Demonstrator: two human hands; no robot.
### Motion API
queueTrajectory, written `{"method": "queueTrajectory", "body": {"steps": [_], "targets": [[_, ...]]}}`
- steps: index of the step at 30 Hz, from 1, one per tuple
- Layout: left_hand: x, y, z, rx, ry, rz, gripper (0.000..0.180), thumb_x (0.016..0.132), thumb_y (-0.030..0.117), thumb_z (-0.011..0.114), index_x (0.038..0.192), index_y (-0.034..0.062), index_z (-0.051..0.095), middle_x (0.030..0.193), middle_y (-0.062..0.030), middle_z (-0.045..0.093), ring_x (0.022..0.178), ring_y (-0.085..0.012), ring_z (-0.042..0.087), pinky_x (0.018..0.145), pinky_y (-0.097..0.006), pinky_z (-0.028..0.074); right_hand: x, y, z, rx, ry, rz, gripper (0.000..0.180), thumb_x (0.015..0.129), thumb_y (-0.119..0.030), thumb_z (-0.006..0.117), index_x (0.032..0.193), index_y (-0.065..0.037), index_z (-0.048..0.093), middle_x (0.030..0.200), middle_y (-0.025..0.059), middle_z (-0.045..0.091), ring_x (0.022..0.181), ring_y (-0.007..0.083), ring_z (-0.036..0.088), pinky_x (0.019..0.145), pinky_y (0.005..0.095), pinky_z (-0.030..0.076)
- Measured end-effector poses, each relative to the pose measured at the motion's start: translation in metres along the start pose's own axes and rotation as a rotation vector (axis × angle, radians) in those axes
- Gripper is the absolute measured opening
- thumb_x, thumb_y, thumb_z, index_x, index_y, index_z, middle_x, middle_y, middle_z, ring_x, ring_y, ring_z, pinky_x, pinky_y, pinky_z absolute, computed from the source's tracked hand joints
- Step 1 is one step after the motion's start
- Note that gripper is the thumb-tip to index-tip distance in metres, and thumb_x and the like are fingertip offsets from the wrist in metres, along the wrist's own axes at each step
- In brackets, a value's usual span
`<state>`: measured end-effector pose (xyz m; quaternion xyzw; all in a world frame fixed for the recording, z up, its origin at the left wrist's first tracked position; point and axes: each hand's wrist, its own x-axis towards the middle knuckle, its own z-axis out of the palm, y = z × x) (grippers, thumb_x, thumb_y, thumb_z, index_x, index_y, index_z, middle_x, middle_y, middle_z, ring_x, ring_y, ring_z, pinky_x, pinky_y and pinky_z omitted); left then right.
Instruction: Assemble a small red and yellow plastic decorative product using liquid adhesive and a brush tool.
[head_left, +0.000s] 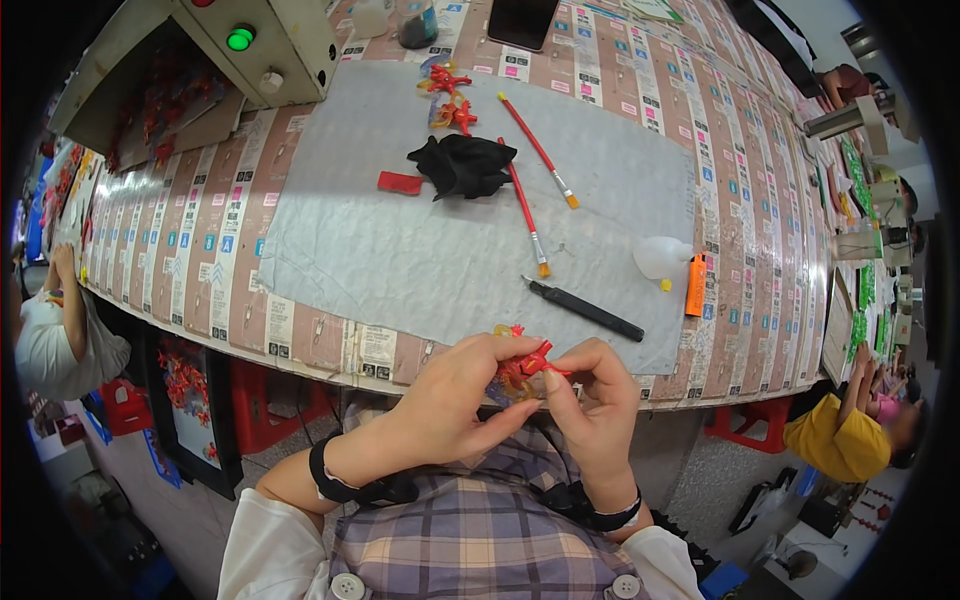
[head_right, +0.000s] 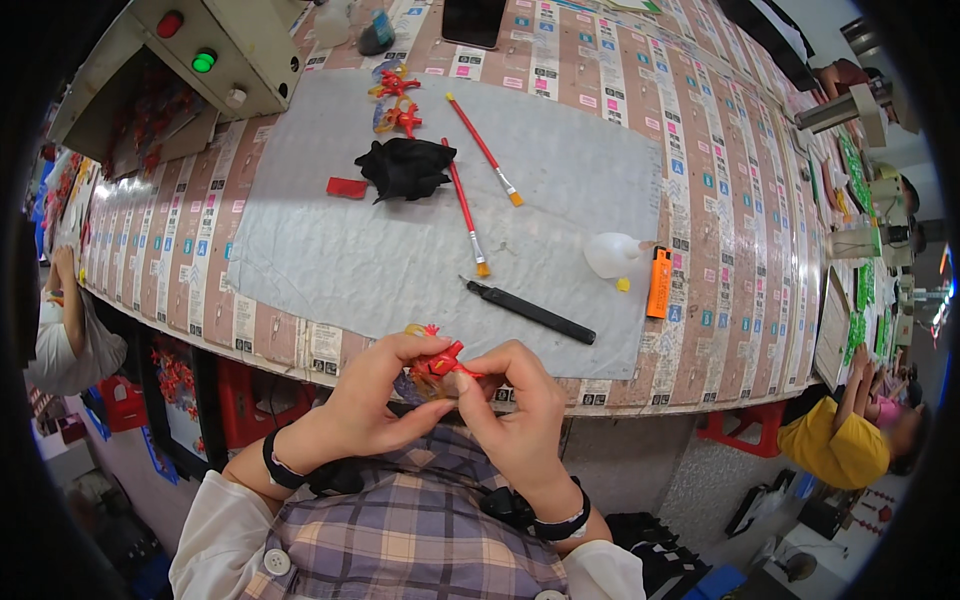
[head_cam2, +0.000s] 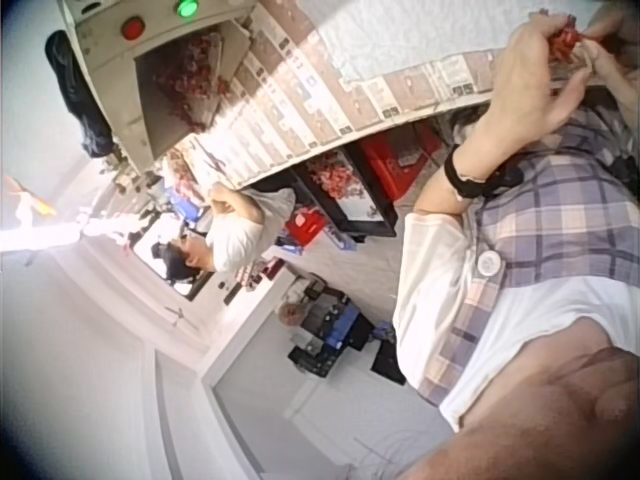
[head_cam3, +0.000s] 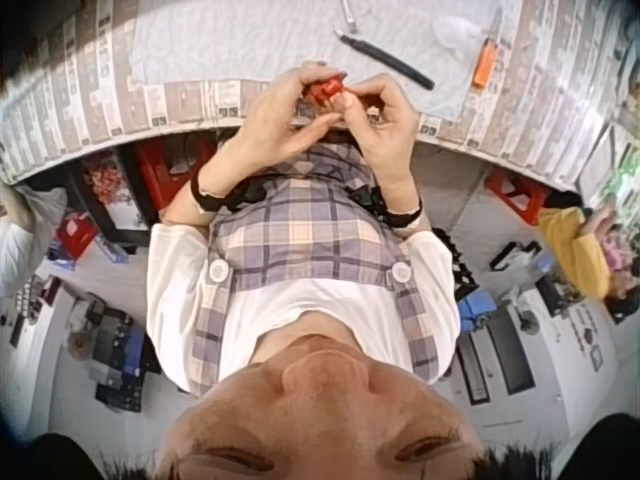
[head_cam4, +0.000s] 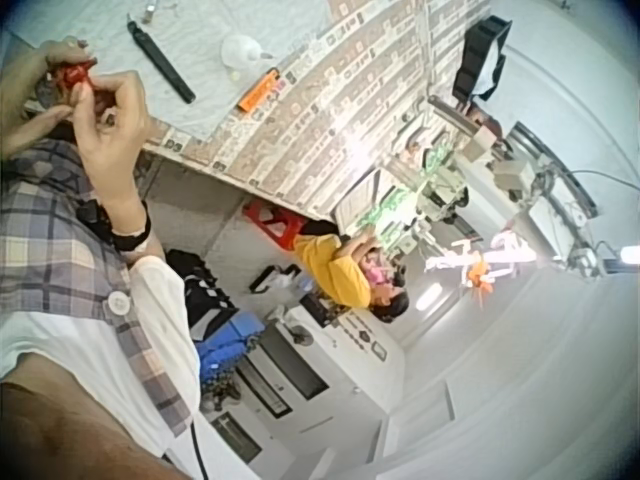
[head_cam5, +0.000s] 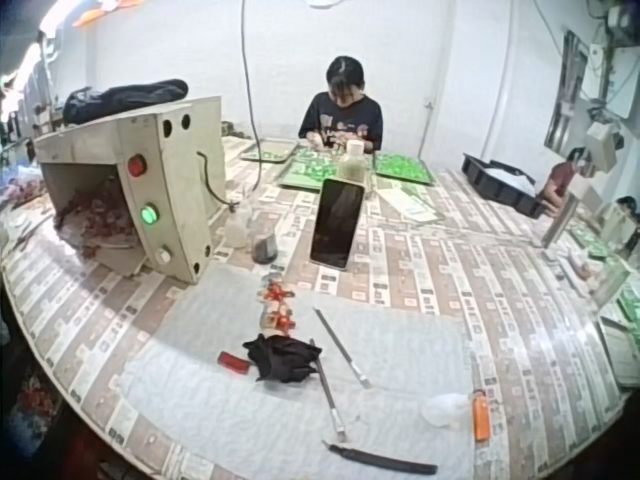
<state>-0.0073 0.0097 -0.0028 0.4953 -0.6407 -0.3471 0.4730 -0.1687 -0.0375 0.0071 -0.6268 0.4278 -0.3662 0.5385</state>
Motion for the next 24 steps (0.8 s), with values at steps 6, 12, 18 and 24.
{"method": "queueTrajectory", "body": {"steps": [6,12,18,24], "targets": [[-0.006,-0.004,0.000,-0.207,0.015,-0.142,0.064,0.074,0.011,0.073,0.128,-0.0004,0.040,0.096,-0.0126,0.055,0.082,-0.0220,0.055,0.074,-0.031,0.045,0.000,-0.001,0.000,0.127,-0.011,0.083,0.007,0.080,-0.001,0.063,0.086,0.001,0.061,0.074,0.0033,0.058,0.065,0.0068,0.052,0.060,0.0204,0.042],[-0.008,-0.010,0.001,-0.251,0.062,-0.115,0.065,0.075,0.009,0.072,0.130,0.0014,0.038,0.097,-0.0109,0.056,0.085,-0.0202,0.056,0.076,-0.031,0.045,0.000,0.000,-0.003,-0.020,-0.023,-0.023,0.009,0.078,0.001,0.065,0.087,0.001,0.063,0.074,0.0043,0.058,0.065,0.0084,0.054,0.059,0.0211,0.043],[-0.006,-0.010,-0.001,-0.147,0.101,0.010,0.060,0.076,0.007,0.071,0.128,0.0033,0.040,0.100,-0.0105,0.056,0.090,-0.0203,0.056,0.081,-0.031,0.044,0.001,0.001,-0.005,-0.125,-0.032,-0.151,0.010,0.075,0.002,0.067,0.085,0.001,0.063,0.076,0.0062,0.059,0.063,0.0118,0.055,0.056,0.0224,0.044],[-0.012,-0.012,0.007,-0.468,0.174,-0.069,0.054,0.076,0.009,0.072,0.123,0.0048,0.045,0.099,-0.0098,0.056,0.091,-0.0185,0.056,0.080,-0.030,0.044,-0.002,-0.001,-0.001,0.017,-0.100,-0.092,0.008,0.079,0.001,0.065,0.085,0.001,0.061,0.076,0.0037,0.058,0.066,0.0089,0.055,0.059,0.0211,0.043]]}}
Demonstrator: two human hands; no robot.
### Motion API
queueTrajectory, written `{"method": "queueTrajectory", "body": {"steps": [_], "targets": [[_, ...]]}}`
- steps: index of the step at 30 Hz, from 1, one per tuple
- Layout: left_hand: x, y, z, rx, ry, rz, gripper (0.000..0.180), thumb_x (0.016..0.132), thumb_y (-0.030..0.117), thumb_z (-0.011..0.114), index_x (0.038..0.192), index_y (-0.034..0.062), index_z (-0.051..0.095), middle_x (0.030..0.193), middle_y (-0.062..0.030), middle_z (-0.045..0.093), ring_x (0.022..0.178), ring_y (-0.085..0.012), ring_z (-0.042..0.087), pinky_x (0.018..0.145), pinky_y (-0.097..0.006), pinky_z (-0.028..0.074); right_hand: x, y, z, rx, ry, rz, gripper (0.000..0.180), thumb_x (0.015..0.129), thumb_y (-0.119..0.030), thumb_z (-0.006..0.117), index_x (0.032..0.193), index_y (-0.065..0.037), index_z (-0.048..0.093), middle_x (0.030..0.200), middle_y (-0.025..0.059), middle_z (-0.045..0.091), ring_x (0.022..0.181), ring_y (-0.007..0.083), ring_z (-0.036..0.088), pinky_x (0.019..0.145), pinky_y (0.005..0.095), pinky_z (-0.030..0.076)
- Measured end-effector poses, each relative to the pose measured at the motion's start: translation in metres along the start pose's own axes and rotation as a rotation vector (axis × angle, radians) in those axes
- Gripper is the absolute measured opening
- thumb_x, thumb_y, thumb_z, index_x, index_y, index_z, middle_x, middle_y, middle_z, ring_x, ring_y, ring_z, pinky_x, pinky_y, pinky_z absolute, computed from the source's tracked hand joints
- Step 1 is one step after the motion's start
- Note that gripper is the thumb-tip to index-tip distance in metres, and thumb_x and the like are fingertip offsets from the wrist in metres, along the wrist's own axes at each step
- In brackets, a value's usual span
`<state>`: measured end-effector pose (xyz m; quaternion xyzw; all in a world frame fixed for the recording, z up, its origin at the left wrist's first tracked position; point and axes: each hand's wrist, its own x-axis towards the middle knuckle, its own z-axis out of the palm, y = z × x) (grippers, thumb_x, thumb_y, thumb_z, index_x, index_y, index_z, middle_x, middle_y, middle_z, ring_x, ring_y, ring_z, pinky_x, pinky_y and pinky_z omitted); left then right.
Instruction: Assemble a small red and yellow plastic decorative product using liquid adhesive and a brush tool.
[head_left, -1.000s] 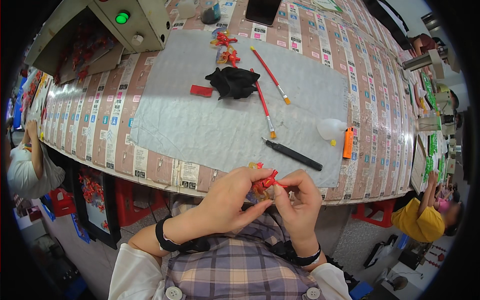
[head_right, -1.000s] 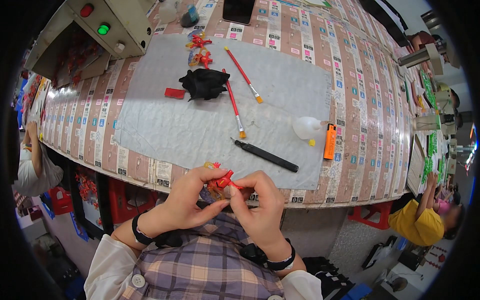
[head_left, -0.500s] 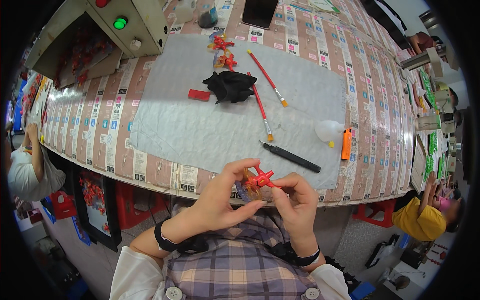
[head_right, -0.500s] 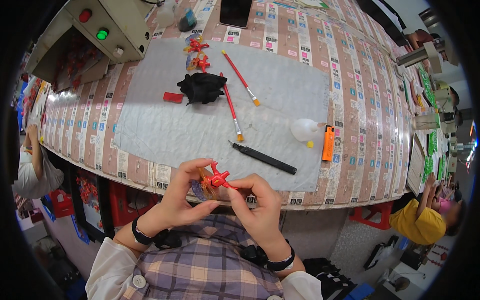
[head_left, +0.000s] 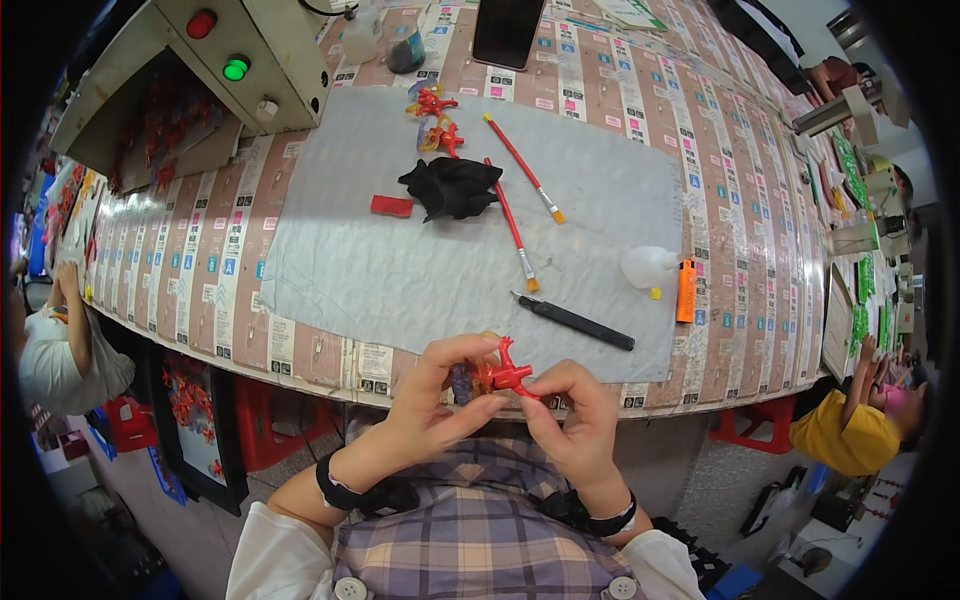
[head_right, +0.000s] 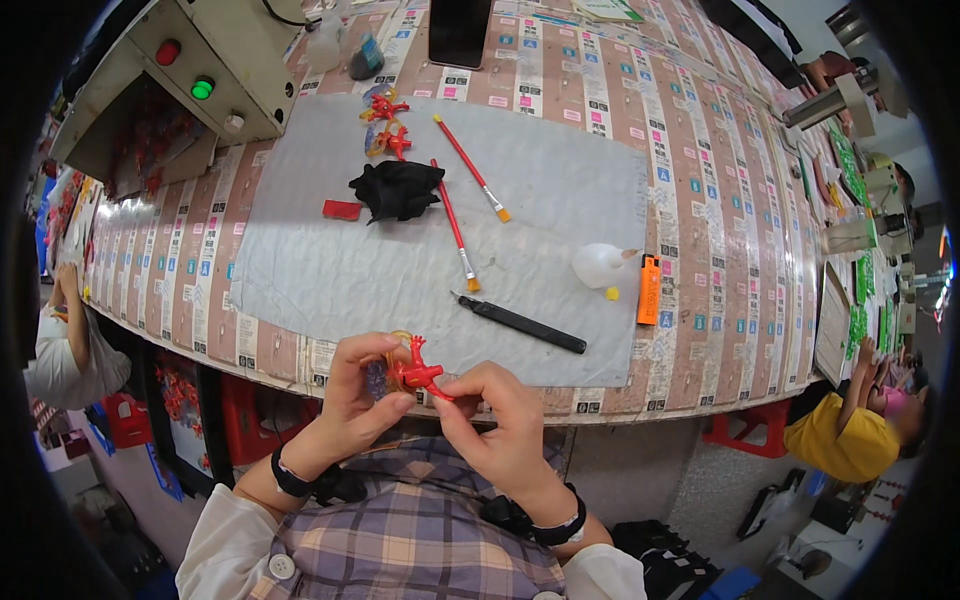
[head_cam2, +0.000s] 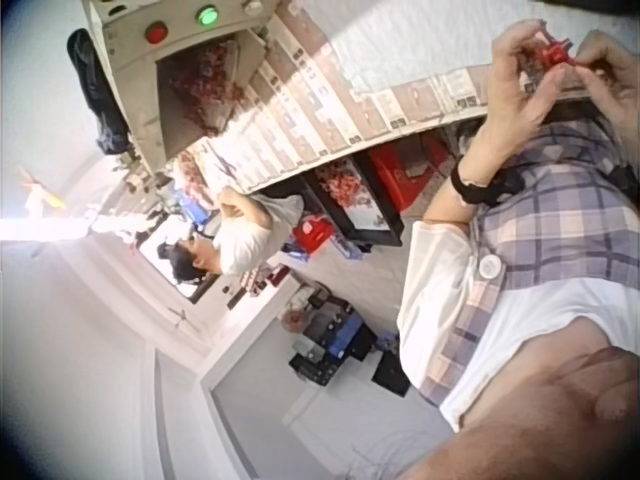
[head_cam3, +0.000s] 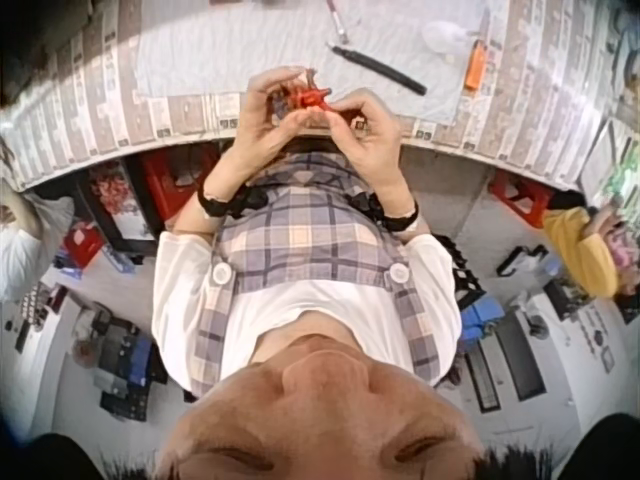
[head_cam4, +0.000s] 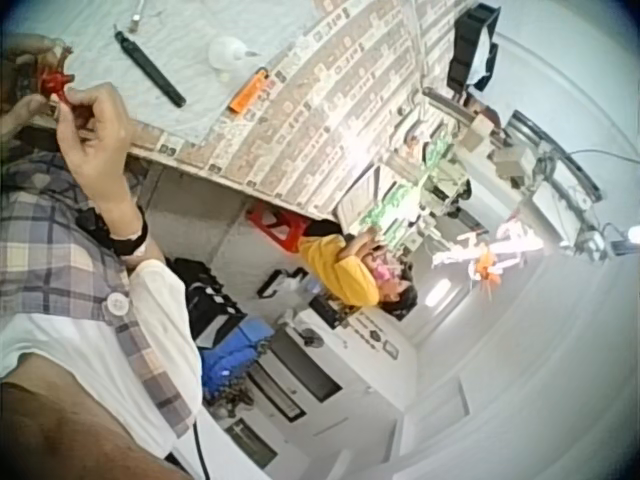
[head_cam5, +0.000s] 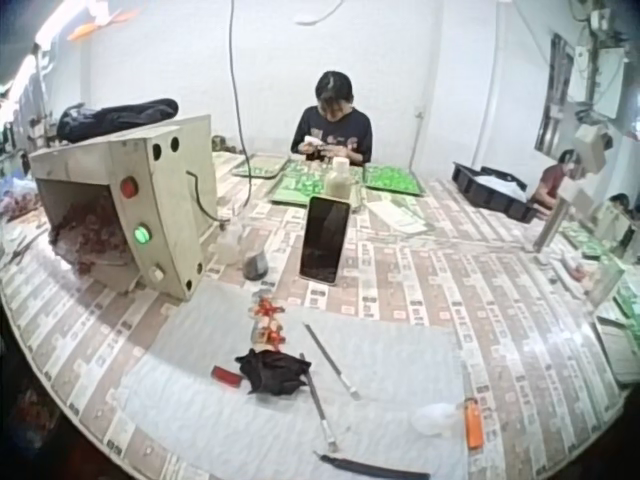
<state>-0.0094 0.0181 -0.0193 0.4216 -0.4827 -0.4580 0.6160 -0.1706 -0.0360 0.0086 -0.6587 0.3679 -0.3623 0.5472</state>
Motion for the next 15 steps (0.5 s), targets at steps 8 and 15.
{"method": "queueTrajectory", "body": {"steps": [8,15], "targets": [[0.006,-0.002,-0.006,0.256,-0.111,0.081,0.053,0.071,0.014,0.079,0.115,0.0052,0.052,0.096,-0.0094,0.056,0.084,-0.0186,0.056,0.073,-0.027,0.045,-0.002,0.009,-0.002,0.483,-0.073,0.233,0.007,0.086,-0.003,0.059,0.091,-0.001,0.055,0.085,0.0005,0.055,0.077,0.0051,0.051,0.070,0.0201,0.042],[0.002,-0.005,0.004,0.078,0.000,-0.007,0.052,0.081,0.002,0.067,0.125,0.0058,0.040,0.100,-0.0062,0.053,0.089,-0.0120,0.055,0.078,-0.025,0.045,-0.004,0.010,0.004,0.347,-0.130,0.190,0.008,0.087,-0.004,0.059,0.091,-0.001,0.053,0.083,0.0003,0.053,0.078,0.0049,0.052,0.070,0.0204,0.043]]}}
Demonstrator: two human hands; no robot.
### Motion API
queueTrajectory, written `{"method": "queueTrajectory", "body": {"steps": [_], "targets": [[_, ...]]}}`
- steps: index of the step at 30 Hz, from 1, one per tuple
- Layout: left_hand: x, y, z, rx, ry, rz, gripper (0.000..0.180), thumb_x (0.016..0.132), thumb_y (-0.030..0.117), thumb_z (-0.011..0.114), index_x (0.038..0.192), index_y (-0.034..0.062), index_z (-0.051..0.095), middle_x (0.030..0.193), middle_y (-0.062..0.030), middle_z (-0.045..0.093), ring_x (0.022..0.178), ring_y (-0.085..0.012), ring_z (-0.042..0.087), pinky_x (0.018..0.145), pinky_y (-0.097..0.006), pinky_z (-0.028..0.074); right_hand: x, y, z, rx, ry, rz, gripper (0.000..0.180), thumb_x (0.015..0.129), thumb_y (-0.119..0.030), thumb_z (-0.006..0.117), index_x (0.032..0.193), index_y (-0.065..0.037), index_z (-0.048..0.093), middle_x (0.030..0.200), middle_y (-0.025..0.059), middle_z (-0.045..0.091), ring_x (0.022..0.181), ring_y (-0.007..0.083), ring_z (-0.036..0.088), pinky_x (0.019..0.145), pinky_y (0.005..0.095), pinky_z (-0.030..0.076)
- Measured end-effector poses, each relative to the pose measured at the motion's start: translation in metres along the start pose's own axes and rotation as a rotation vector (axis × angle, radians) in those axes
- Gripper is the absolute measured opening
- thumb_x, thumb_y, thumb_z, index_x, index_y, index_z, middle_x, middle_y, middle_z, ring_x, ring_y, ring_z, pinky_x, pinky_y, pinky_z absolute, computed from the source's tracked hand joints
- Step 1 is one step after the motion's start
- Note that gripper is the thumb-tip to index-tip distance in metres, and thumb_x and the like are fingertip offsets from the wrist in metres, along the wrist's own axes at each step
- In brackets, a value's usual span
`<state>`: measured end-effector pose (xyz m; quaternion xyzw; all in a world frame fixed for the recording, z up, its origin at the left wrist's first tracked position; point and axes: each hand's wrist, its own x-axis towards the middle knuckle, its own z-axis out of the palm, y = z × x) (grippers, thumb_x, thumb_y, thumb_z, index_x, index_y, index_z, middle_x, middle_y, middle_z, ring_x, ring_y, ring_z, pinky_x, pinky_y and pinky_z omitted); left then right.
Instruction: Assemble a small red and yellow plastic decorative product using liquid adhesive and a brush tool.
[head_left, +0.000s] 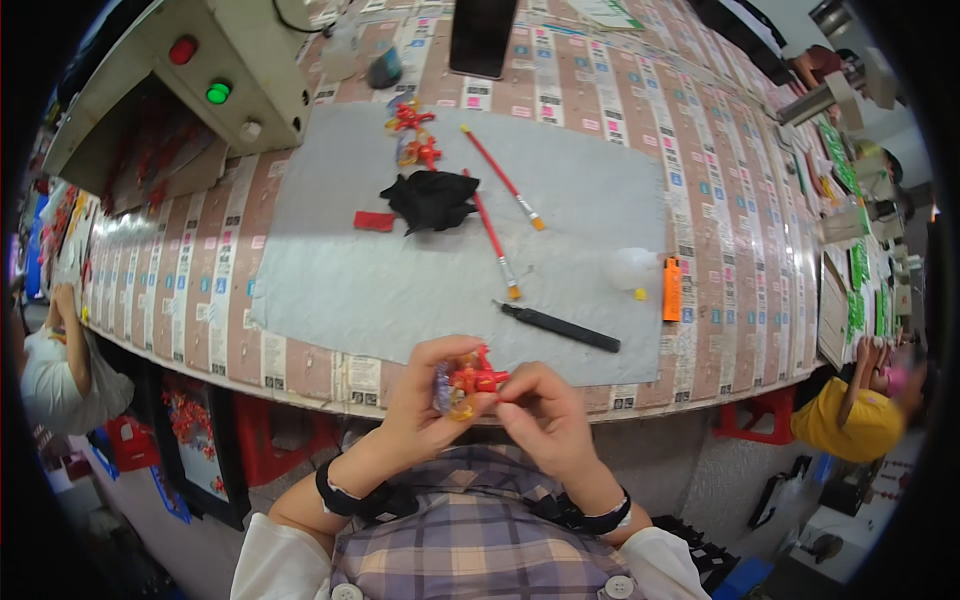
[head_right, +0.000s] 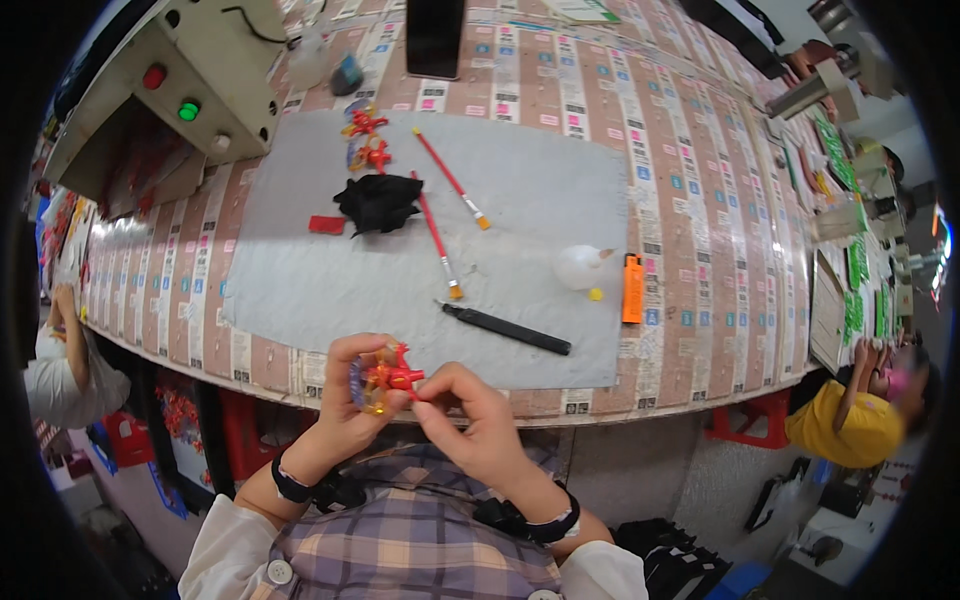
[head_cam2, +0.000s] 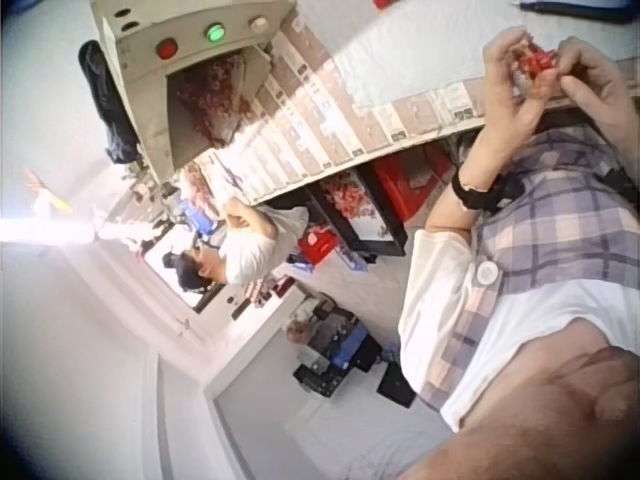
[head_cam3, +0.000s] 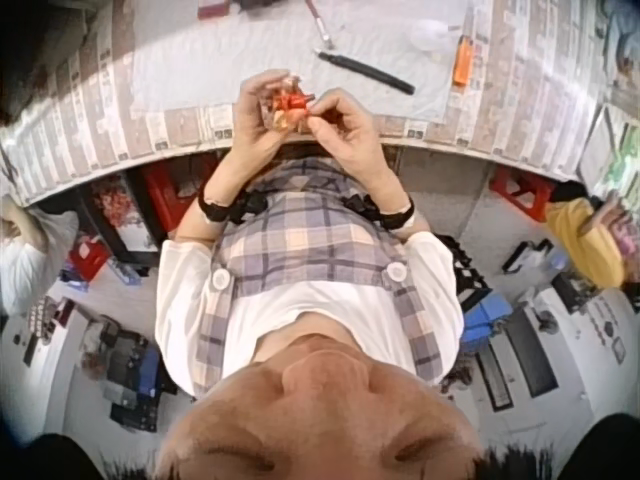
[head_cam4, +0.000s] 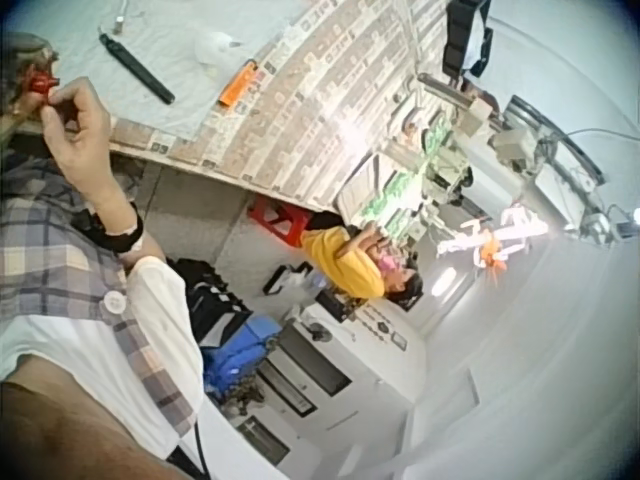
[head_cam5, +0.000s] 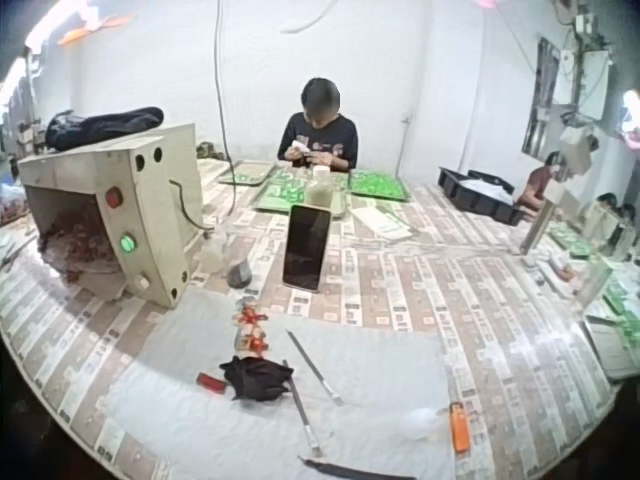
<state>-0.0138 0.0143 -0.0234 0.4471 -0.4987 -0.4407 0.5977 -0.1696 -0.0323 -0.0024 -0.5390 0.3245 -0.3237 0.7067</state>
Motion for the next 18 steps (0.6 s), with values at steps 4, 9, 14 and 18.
{"method": "queueTrajectory", "body": {"steps": [4,9,14,18], "targets": [[0.000,-0.001,-0.001,-0.017,0.052,0.007,0.049,0.081,0.001,0.067,0.120,0.0058,0.038,0.102,-0.0060,0.050,0.089,-0.0107,0.053,0.077,-0.024,0.044,0.004,-0.006,0.002,-0.116,-0.010,-0.040,0.010,0.085,-0.004,0.060,0.093,0.000,0.057,0.081,0.0026,0.056,0.074,0.0075,0.054,0.066,0.0216,0.043],[0.007,-0.001,-0.007,-0.365,0.023,-0.234,0.047,0.075,0.002,0.073,0.107,0.0077,0.038,0.098,-0.0041,0.046,0.086,-0.0094,0.049,0.078,-0.024,0.043,0.008,-0.015,-0.006,-0.365,-0.051,-0.145,0.012,0.081,-0.004,0.063,0.093,-0.002,0.061,0.080,0.0057,0.060,0.070,0.0136,0.056,0.064,0.0250,0.044],[0.011,0.003,-0.017,-0.461,0.032,-0.273,0.048,0.072,0.001,0.075,0.103,0.0092,0.039,0.097,-0.0028,0.045,0.084,-0.0085,0.049,0.072,-0.023,0.044,0.016,-0.022,-0.054,-0.365,0.517,-0.210,0.012,0.085,-0.003,0.057,0.097,-0.002,0.058,0.082,0.0012,0.055,0.075,0.0091,0.052,0.069,0.0222,0.042],[0.016,0.015,-0.015,-0.167,0.043,-0.298,0.049,0.071,0.007,0.079,0.101,0.0092,0.040,0.096,-0.0029,0.047,0.084,-0.0096,0.052,0.069,-0.023,0.045,0.042,-0.025,-0.107,-0.404,0.723,-0.306,0.032,0.082,-0.007,0.064,0.112,-0.002,0.054,0.098,0.0064,0.055,0.088,0.0123,0.051,0.077,0.0247,0.042]]}}
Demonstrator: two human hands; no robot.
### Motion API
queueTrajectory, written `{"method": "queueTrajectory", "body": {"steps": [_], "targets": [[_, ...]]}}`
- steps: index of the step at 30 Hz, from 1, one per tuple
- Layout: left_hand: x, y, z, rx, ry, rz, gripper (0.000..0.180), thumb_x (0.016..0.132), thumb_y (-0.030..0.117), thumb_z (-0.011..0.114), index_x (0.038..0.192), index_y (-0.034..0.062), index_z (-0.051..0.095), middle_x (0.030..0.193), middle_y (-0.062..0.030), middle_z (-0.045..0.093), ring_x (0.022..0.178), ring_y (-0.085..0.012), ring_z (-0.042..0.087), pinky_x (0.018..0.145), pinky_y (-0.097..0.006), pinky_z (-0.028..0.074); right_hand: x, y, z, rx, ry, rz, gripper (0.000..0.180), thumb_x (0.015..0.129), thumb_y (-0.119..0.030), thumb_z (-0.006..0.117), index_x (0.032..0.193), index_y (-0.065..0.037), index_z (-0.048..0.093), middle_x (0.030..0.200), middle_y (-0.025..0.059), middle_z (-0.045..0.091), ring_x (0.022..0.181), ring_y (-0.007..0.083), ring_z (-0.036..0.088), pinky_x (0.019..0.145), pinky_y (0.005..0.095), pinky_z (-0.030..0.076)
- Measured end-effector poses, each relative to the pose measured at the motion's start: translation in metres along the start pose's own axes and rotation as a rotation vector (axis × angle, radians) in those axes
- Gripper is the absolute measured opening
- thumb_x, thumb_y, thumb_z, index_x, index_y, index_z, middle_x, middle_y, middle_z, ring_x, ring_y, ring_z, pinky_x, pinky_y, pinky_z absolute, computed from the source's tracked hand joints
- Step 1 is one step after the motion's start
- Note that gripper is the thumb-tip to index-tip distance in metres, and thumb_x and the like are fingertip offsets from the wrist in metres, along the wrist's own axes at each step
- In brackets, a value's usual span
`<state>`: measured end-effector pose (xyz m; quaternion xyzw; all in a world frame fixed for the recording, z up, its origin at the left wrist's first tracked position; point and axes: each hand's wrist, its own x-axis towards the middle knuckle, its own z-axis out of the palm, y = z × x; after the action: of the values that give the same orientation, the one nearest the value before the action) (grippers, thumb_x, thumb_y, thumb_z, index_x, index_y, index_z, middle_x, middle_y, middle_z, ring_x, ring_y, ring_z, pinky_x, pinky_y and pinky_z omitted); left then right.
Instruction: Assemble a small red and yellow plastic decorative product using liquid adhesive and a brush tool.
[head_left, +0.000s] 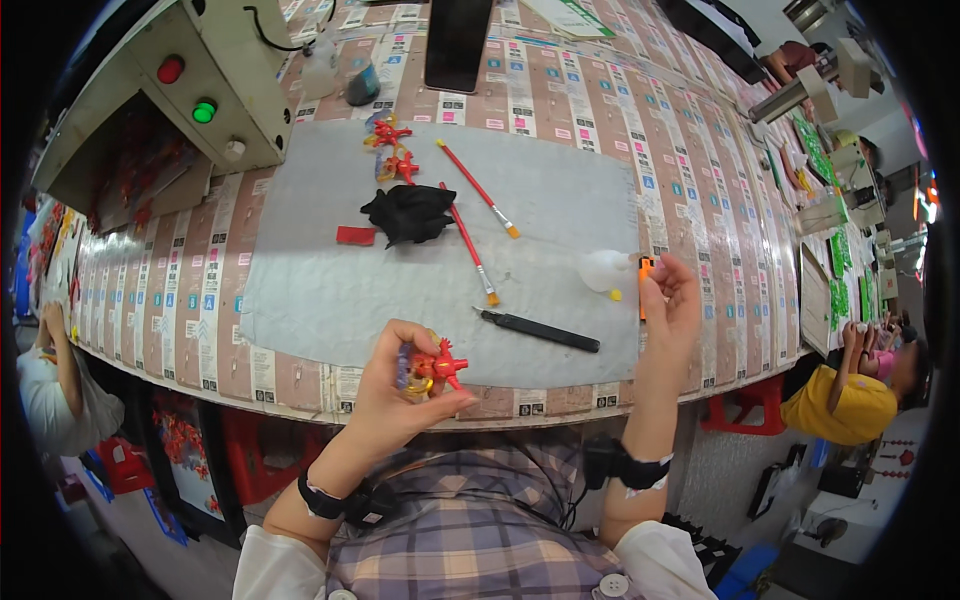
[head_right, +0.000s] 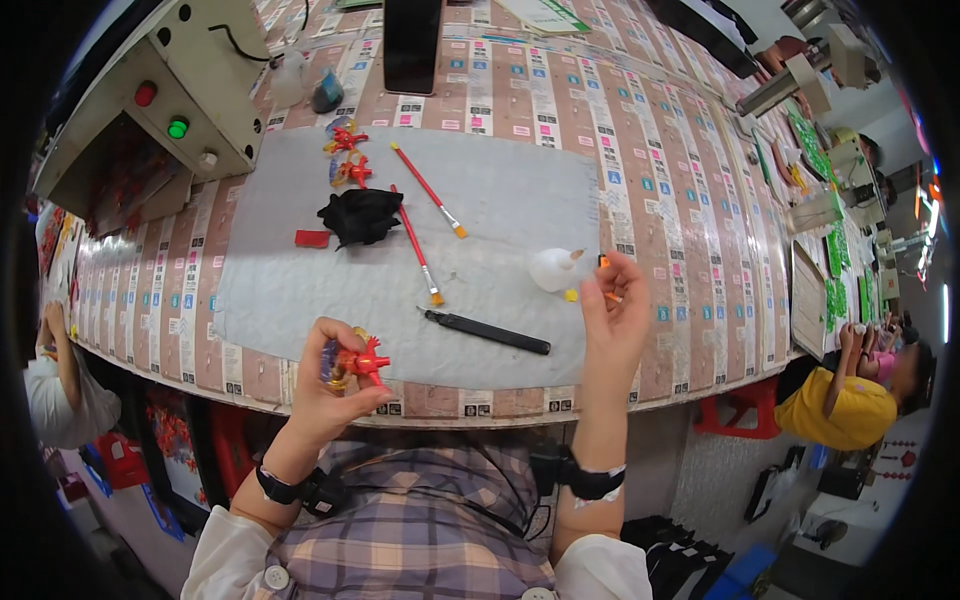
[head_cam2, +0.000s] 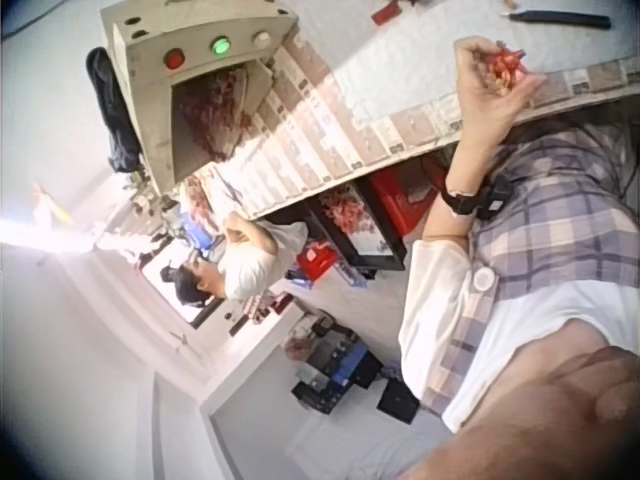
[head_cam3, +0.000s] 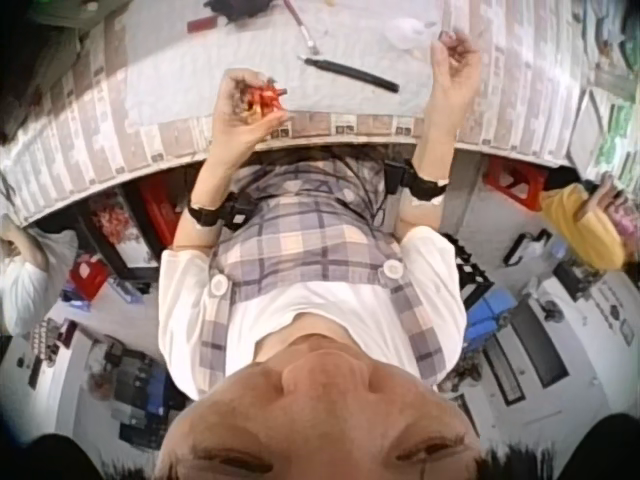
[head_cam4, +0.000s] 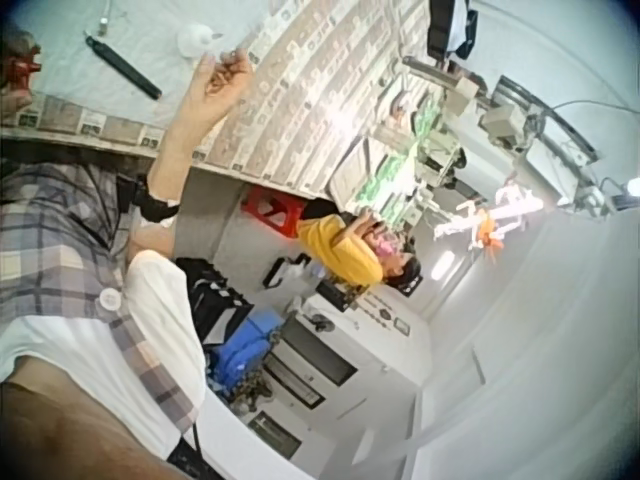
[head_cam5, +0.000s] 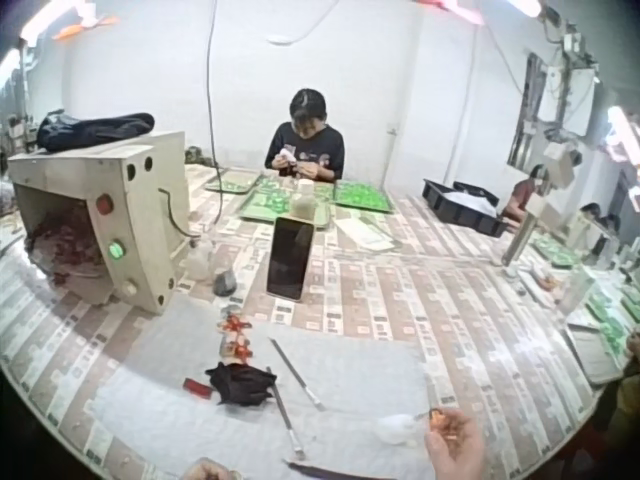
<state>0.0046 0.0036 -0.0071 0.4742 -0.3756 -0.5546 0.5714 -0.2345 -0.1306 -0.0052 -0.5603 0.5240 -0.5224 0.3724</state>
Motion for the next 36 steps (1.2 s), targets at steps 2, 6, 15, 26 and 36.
{"method": "queueTrajectory", "body": {"steps": [2,6,15,26,36], "targets": [[0.001,0.000,0.000,0.180,0.017,0.013,0.049,0.071,0.011,0.080,0.100,0.0086,0.041,0.094,-0.0033,0.050,0.083,-0.0101,0.054,0.069,-0.024,0.046,0.011,0.013,-0.001,-0.111,-0.110,-0.007,0.036,0.081,-0.009,0.065,0.114,-0.002,0.053,0.102,0.0071,0.055,0.093,0.0129,0.050,0.079,0.0254,0.041],[-0.001,-0.003,-0.004,0.404,0.000,0.005,0.046,0.072,0.015,0.080,0.098,0.0073,0.042,0.089,-0.0038,0.054,0.082,-0.0110,0.058,0.071,-0.025,0.047,0.021,0.033,0.001,-0.401,-0.283,0.018,0.042,0.078,-0.010,0.068,0.116,-0.001,0.053,0.102,0.0076,0.057,0.098,0.0162,0.051,0.082,0.0295,0.042],[-0.003,-0.007,-0.007,0.449,0.015,-0.033,0.045,0.072,0.019,0.080,0.097,0.0069,0.044,0.086,-0.0040,0.059,0.078,-0.0108,0.059,0.069,-0.025,0.048,-0.013,-0.020,0.010,0.392,-0.565,0.109,0.036,0.073,0.004,0.063,0.108,0.000,0.056,0.120,0.0158,0.055,0.115,0.0227,0.050,0.098,0.0337,0.037],[-0.002,-0.001,-0.001,0.427,-0.091,0.059,0.045,0.072,0.017,0.080,0.099,0.0070,0.046,0.086,-0.0033,0.058,0.075,-0.0096,0.056,0.068,-0.024,0.047,-0.051,-0.028,0.024,0.506,-0.847,0.315,0.037,0.081,-0.007,0.065,0.114,-0.001,0.049,0.116,0.0178,0.057,0.110,0.0241,0.054,0.093,0.0356,0.042],[-0.006,0.004,0.003,-0.165,-0.078,-0.082,0.061,0.072,0.003,0.077,0.117,0.0081,0.036,0.095,-0.0045,0.054,0.084,-0.0074,0.055,0.071,-0.021,0.046,-0.078,-0.038,0.045,0.749,-0.838,0.299,0.040,0.089,-0.023,0.060,0.116,-0.002,0.041,0.111,0.0231,0.059,0.107,0.0288,0.057,0.092,0.0401,0.045]]}}
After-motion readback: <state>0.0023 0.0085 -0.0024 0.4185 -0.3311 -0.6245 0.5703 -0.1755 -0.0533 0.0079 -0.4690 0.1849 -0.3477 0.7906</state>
